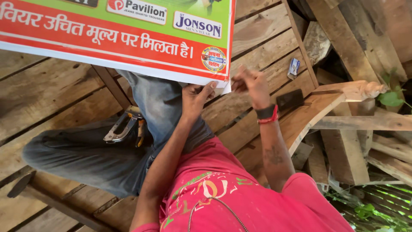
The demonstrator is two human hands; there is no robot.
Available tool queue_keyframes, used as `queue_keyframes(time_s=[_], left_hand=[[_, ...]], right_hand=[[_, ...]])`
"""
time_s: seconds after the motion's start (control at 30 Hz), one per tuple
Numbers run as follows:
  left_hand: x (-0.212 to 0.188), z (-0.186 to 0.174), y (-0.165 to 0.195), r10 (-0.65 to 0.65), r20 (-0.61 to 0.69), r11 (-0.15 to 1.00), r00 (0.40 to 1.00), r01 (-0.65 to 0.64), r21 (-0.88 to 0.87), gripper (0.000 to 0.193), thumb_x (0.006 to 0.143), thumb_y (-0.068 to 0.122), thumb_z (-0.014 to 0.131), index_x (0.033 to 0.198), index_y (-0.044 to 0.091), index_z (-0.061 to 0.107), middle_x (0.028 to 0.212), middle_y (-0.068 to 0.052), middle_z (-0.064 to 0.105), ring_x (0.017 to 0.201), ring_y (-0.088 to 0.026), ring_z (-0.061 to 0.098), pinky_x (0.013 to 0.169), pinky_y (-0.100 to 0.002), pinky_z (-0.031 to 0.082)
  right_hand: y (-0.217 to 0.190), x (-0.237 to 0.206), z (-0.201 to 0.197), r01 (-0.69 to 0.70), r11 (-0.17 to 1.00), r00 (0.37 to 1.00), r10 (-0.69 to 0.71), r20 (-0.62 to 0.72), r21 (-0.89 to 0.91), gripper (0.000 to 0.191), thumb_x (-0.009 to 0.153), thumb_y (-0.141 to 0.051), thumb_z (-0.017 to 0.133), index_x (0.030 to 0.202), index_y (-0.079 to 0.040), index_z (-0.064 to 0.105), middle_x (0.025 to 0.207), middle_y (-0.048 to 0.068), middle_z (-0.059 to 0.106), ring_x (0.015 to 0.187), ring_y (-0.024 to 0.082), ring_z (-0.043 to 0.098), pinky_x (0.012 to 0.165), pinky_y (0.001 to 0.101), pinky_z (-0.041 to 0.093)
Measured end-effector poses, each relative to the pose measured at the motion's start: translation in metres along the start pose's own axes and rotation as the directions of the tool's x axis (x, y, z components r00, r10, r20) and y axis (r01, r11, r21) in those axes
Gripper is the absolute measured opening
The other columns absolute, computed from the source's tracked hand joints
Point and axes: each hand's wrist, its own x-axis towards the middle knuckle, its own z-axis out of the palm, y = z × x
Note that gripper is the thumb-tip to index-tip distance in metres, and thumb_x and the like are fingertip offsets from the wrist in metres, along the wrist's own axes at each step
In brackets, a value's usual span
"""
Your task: The person sits on a wooden platform and uses a staple gun to attach a large printed poster to a wooden board. They repeatedly staple along the edges, folding the poster over the board's edge and securing it in place.
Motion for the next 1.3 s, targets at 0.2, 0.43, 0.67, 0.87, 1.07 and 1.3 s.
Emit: queue_keyframes(time_s=[0.2,0.43,0.67,0.87,1.07,1.3], left_hand=[[-0.010,-0.021,0.004,-0.103,0.049,0.995,0.993,0.104,-0.011,0.021,0.098,0.017,0.074,0.100,-0.003,0.076,0.081,-0.005,0.070,0.071,-0.008,0.061,0.063,-0.024,0.050],[-0.097,-0.134,0.085,0.105,-0.306,0.895,0.946,0.044,0.444,0.022,0.096,0.017,0.070,0.110,0.001,0.076,0.091,-0.005,0.076,0.079,-0.010,0.068,0.069,-0.025,0.056],[-0.127,-0.166,0.085,0.326,-0.261,0.065,0.908,0.254,0.965,0.042,0.087,0.040,0.072,0.117,0.011,0.075,0.113,-0.020,0.069,0.104,-0.040,0.062,0.091,-0.053,0.048],[-0.102,-0.182,0.028,0.308,-0.205,-0.136,0.929,0.256,0.957,0.036,0.087,0.037,0.066,0.107,0.008,0.071,0.114,-0.020,0.068,0.106,-0.042,0.063,0.092,-0.063,0.044],[-0.064,-0.197,-0.012,0.340,-0.197,-0.383,0.920,0.326,0.864,0.033,0.081,0.026,0.068,0.103,0.001,0.066,0.091,-0.021,0.069,0.085,-0.038,0.068,0.084,-0.057,0.049],[-0.050,-0.210,-0.029,0.267,-0.267,-0.392,0.926,0.357,0.848,0.021,0.085,0.017,0.066,0.100,0.004,0.071,0.090,-0.014,0.070,0.081,-0.031,0.069,0.066,-0.048,0.048]], right_hand=[[0.017,-0.003,0.025,0.497,0.852,0.827,-0.522,-0.210,-0.162,0.034,0.110,-0.029,0.068,0.086,-0.006,0.063,0.061,0.000,0.051,0.051,0.009,0.043,0.050,0.0252,0.031],[0.036,-0.037,0.183,-0.202,0.868,0.791,-0.128,0.598,0.453,0.053,0.103,-0.031,0.069,0.145,0.000,0.055,0.119,0.011,0.069,0.094,0.018,0.067,0.077,0.0302,0.054],[0.018,0.009,0.326,-0.479,0.540,0.773,-0.113,0.624,0.692,0.065,0.098,-0.037,0.068,0.152,-0.012,0.042,0.139,0.000,0.060,0.119,0.026,0.068,0.089,0.0409,0.060],[0.003,0.041,0.351,-0.311,0.640,0.938,0.089,0.334,0.703,0.084,0.081,-0.056,0.076,0.148,-0.014,0.048,0.136,0.008,0.064,0.111,0.023,0.070,0.079,0.0361,0.060],[-0.015,0.046,0.366,-0.174,0.735,0.984,0.163,0.079,0.656,0.083,0.076,-0.056,0.078,0.140,-0.008,0.056,0.126,0.017,0.070,0.091,0.024,0.076,0.071,0.0327,0.060],[0.011,0.071,0.380,0.143,0.726,0.989,-0.126,-0.074,0.673,0.057,0.088,-0.040,0.077,0.122,0.003,0.063,0.097,0.022,0.077,0.064,0.023,0.073,0.052,0.0277,0.058]])
